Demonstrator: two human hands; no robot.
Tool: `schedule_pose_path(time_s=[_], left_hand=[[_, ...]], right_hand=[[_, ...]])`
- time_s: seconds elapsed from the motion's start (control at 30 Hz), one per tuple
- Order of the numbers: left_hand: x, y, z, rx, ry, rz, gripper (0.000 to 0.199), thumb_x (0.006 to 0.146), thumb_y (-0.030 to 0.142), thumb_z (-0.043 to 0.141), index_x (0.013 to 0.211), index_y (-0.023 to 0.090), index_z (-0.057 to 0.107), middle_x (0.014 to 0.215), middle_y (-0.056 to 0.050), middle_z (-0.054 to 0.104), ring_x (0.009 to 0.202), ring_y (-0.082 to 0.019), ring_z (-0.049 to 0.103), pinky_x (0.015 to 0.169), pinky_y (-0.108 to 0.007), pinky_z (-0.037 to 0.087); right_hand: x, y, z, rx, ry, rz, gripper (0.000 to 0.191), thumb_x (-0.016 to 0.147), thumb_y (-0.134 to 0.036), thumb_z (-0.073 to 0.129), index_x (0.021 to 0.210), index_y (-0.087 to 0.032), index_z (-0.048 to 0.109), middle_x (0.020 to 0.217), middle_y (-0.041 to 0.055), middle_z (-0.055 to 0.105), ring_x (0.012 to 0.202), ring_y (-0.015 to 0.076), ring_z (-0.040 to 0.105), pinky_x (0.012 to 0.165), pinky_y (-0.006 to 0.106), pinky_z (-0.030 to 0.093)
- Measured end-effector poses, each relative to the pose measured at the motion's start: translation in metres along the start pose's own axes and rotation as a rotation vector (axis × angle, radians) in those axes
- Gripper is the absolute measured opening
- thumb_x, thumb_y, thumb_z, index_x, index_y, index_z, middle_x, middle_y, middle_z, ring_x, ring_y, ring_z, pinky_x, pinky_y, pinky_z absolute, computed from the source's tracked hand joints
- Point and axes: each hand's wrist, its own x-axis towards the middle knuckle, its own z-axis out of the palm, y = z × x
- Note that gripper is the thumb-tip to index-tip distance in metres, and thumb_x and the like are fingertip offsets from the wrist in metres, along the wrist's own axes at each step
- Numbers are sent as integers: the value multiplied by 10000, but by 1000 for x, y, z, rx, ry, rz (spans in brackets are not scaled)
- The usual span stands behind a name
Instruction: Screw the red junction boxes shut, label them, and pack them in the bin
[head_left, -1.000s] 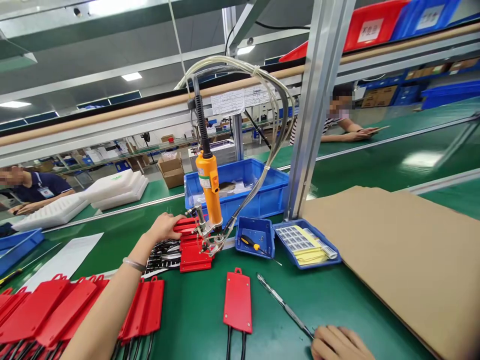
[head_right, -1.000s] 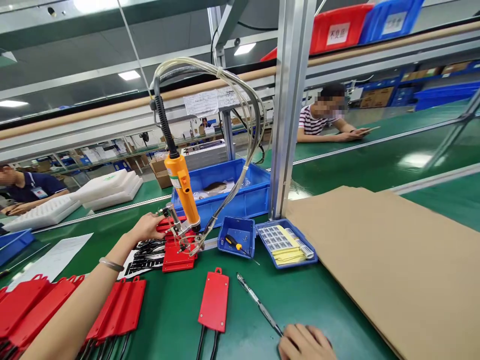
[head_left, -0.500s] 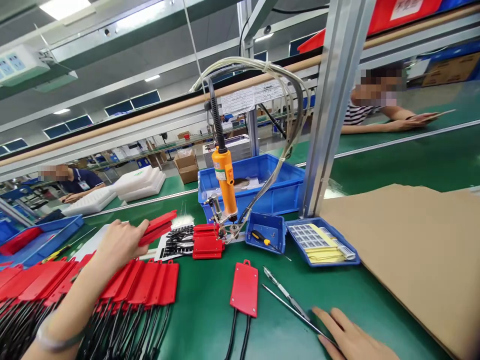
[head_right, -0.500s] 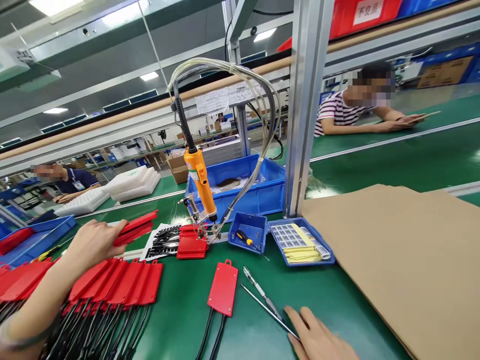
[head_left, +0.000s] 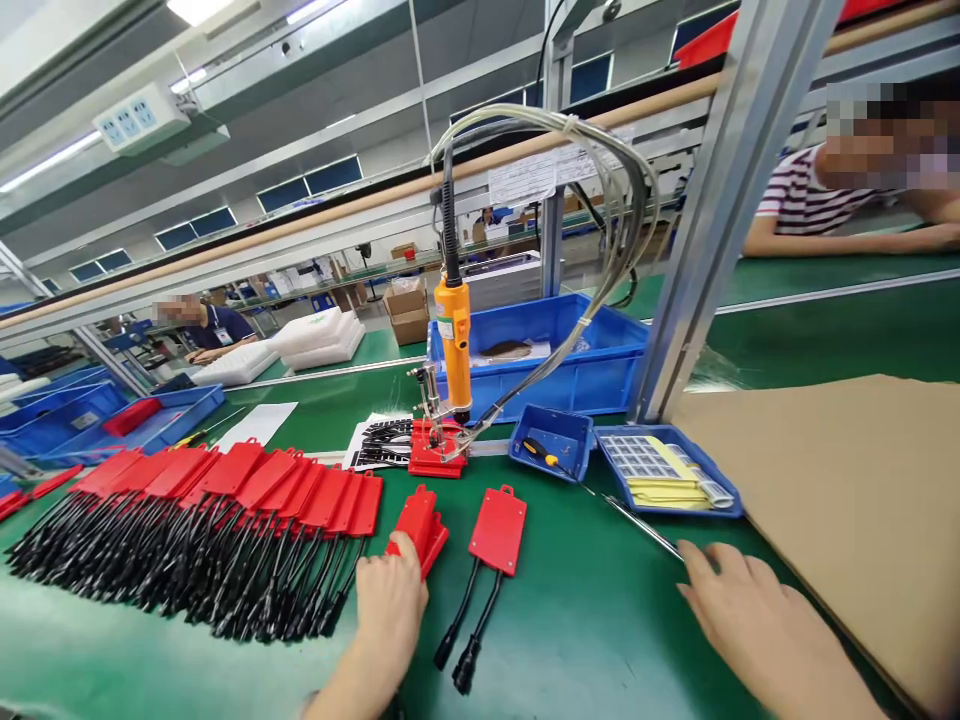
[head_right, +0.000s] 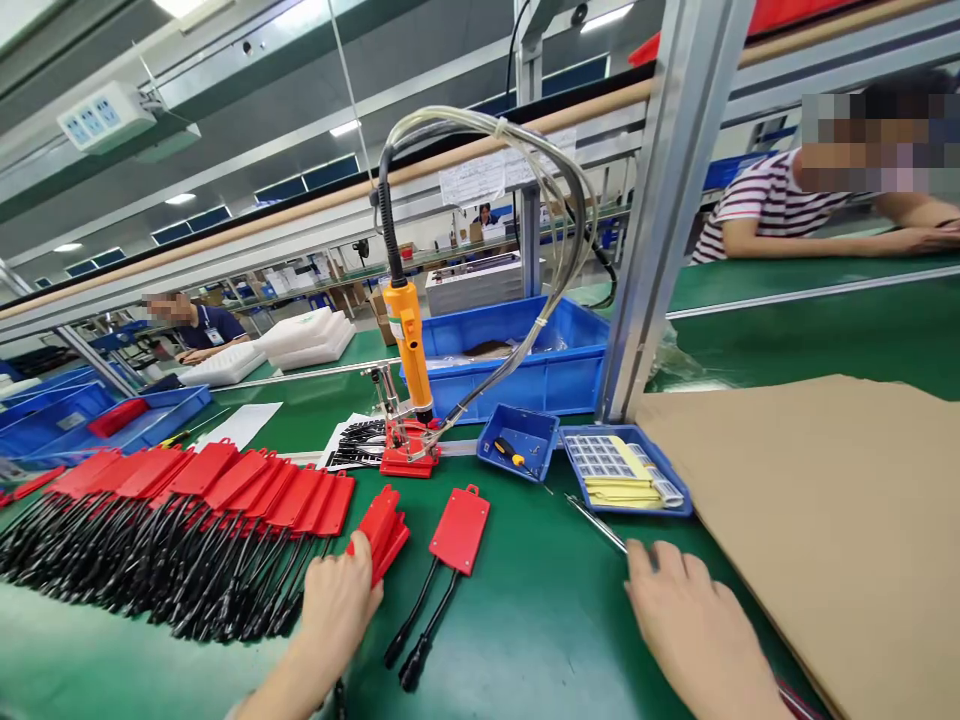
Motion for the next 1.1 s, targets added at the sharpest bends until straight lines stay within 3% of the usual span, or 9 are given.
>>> schedule_pose_path(time_s=[0.17,0.27,0.33,0.43,0.57,0.7,0.77,0.93,1.1], left_hand=[[-4,20,-13,-108,-105,24,748,865,470,638,1393,-24,446,696,-174,674,750,-357,686,659,-393,484],[2,3,-17,-195,-60,20,870,803,641,624,1389,16,470,900,-230,671,916,-408,656,723,-429,493],[8,-11,-12,-287,-3,25,1008,722,714,652,1447,64,395,1156,-270,593,1070,-438,591,792,-445,486],[15,-22,5,-497,-23,89,1181,656,724,687,1526,98,190,1320,-257,486,1144,-414,553,867,-423,469],[17,-17,21,-702,-70,121,1055,716,601,670,1530,139,181,1255,-193,552,1113,-369,576,900,-413,455],[12,-13,27,-863,-139,143,1022,752,601,639,1536,149,163,1325,-190,516,1180,-355,532,961,-427,426],[9,-16,30,-920,-160,171,1092,719,604,684,1543,152,127,1374,-192,476,1212,-359,507,987,-442,413],[6,-26,36,-1015,-175,347,1286,595,608,811,1550,183,63,1535,-177,302,1391,-366,301,1120,-495,284],[12,-26,46,-997,-145,383,1360,532,636,838,1547,174,59,1601,-196,54,1466,-392,19,1150,-580,168]], right_hand=[[31,-85,-16,347,-315,-153,477,972,-402,370,1314,-126,554,1264,195,538,1130,303,557,929,429,487],[59,-134,-6,366,-492,-121,715,896,-499,524,1494,-153,342,1521,226,270,1409,403,232,1065,530,335],[75,-152,5,362,-559,-123,977,748,-593,669,1521,-140,278,1557,260,149,1416,490,101,1068,619,257],[85,-158,16,383,-587,-201,1033,657,-578,734,1486,-95,351,1536,302,173,1393,511,155,1067,635,223],[73,-151,11,418,-593,-316,906,679,-421,707,1444,-39,406,1518,318,209,1394,437,235,1094,535,263],[57,-143,4,538,-661,-409,1062,632,-428,734,1522,-108,253,1581,227,121,1461,363,74,1160,537,130],[55,-142,2,643,-696,-349,1088,684,-528,691,1540,-100,175,1585,213,118,1464,355,62,1164,545,108],[56,-170,-8,663,-602,-76,860,890,-590,414,1518,-35,221,1335,219,496,1252,332,441,1059,457,343],[57,-210,-19,486,-601,-91,847,840,-473,542,1518,-64,241,1355,281,423,1159,407,513,912,469,430]])
